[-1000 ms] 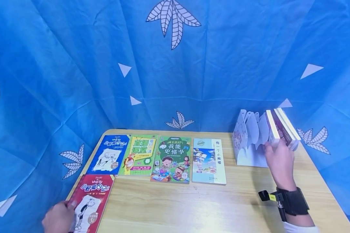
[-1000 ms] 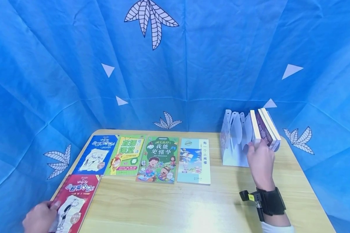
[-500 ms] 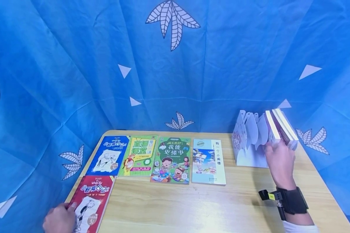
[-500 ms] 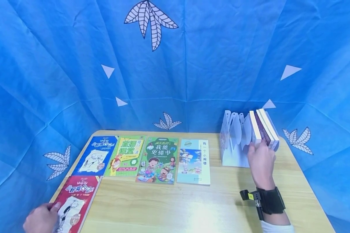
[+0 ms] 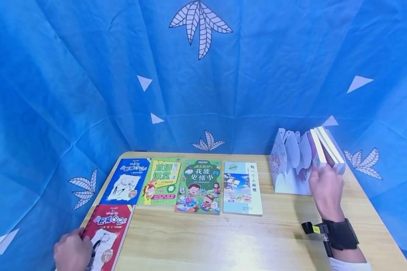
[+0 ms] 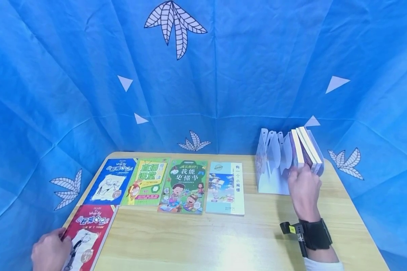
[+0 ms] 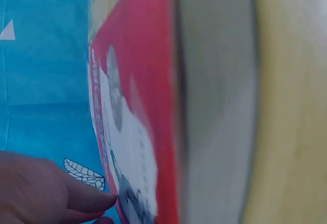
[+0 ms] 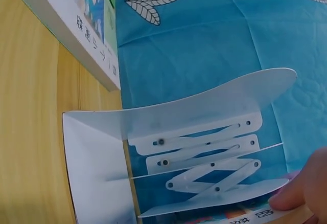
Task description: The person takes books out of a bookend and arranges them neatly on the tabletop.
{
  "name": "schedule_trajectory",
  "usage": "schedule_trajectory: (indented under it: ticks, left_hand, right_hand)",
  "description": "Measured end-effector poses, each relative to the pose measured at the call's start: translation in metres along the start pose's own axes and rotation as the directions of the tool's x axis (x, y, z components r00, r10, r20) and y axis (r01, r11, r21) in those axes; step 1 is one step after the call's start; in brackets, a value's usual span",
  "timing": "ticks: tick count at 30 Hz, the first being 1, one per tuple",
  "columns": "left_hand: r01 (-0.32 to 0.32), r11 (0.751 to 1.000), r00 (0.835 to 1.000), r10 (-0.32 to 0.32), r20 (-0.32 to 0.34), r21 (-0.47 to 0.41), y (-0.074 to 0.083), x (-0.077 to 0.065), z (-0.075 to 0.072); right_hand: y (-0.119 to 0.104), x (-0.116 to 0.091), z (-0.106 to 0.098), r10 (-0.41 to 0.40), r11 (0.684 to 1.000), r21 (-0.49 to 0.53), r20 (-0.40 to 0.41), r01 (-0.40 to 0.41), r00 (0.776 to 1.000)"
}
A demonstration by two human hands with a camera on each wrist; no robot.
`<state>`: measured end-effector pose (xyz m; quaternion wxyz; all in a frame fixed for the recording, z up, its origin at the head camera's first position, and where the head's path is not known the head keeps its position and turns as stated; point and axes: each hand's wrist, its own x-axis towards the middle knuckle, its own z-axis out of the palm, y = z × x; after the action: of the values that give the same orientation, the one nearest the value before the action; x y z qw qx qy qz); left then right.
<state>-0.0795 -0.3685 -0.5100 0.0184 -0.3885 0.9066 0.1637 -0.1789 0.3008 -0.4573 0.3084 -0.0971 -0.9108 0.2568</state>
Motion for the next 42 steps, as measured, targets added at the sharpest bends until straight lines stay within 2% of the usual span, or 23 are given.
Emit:
schedule_trajectory:
  ticks: [5,10,15,20,23,29,36,42]
  left_hand:
    - [0.0,0.997,1.0,0.0,0.0,-0.077,0.008,-0.003,0.001]
    - [-0.012,0.986,0.999,0.02,0.046,-0.163,0.013,-0.012,-0.001]
    - [-0.055,0.981,0.994,0.072,0.086,-0.185,0.022,-0.016,-0.005]
    - [-0.104,0.973,0.981,0.134,0.139,-0.205,0.034,-0.018,-0.012]
    - [-0.157,0.964,0.969,0.192,0.156,-0.213,0.04,-0.019,-0.014]
    - [-0.247,0.946,0.932,0.292,0.216,-0.21,0.047,-0.021,-0.014]
    - [-0.285,0.927,0.897,0.348,0.273,-0.245,0.06,-0.027,-0.014]
    - [-0.337,0.9,0.864,0.412,0.289,-0.275,0.07,-0.037,-0.017]
  right_hand:
    - [-0.001,-0.005,-0.001,-0.028,1.0,0.001,-0.021,0.028,0.999]
    - [-0.003,-0.009,-0.005,-0.036,0.999,-0.005,-0.025,0.036,0.999]
    - [-0.007,-0.013,-0.01,-0.072,0.997,-0.01,-0.056,0.071,0.996]
    - [-0.012,-0.016,-0.019,-0.087,0.996,-0.011,-0.083,0.087,0.993]
    - [-0.016,-0.018,-0.025,-0.082,0.997,-0.006,-0.089,0.081,0.993]
    - [-0.023,-0.021,-0.037,-0.079,0.997,0.006,-0.107,0.08,0.991]
    - [-0.025,-0.023,-0.052,-0.097,0.995,0.001,-0.142,0.098,0.985]
    - [-0.025,-0.025,-0.067,-0.117,0.993,0.0,-0.163,0.118,0.98]
